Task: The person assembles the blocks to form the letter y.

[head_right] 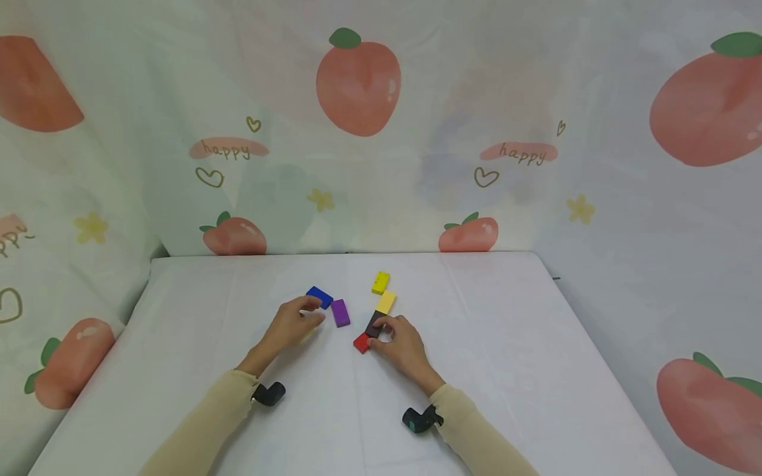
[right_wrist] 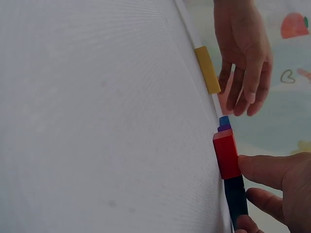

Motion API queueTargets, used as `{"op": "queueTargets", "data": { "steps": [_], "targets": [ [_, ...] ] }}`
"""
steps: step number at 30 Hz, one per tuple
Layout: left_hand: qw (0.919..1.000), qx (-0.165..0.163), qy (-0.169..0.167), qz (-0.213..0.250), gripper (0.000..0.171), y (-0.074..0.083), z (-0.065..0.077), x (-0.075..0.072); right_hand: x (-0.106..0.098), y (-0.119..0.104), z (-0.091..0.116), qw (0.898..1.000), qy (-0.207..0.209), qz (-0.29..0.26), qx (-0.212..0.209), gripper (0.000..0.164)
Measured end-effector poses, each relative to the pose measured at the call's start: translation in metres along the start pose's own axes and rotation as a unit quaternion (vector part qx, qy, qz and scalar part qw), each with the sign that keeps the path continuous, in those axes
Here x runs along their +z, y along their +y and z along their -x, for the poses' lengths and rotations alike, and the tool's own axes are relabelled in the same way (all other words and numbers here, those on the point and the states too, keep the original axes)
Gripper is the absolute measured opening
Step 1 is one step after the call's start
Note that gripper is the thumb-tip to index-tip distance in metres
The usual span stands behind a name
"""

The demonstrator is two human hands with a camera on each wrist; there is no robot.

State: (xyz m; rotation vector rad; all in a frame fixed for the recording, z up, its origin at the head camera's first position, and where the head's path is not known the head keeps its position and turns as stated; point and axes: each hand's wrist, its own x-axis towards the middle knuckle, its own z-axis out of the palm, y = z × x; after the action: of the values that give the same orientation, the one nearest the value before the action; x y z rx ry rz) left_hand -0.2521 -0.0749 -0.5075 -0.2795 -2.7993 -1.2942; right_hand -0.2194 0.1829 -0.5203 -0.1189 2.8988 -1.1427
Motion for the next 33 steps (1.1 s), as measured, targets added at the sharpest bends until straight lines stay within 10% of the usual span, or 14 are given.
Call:
{"op": "queueTargets", "data": {
  "steps": [33],
  "targets": [
    [0.9920, -0.050, -0.074, -0.089, 0.060, 0.013, -0.025, 0.020, 0.000, -0.001, -0.001, 1.000, 0.001, 0.015, 0.015, 0.030]
  ]
}}
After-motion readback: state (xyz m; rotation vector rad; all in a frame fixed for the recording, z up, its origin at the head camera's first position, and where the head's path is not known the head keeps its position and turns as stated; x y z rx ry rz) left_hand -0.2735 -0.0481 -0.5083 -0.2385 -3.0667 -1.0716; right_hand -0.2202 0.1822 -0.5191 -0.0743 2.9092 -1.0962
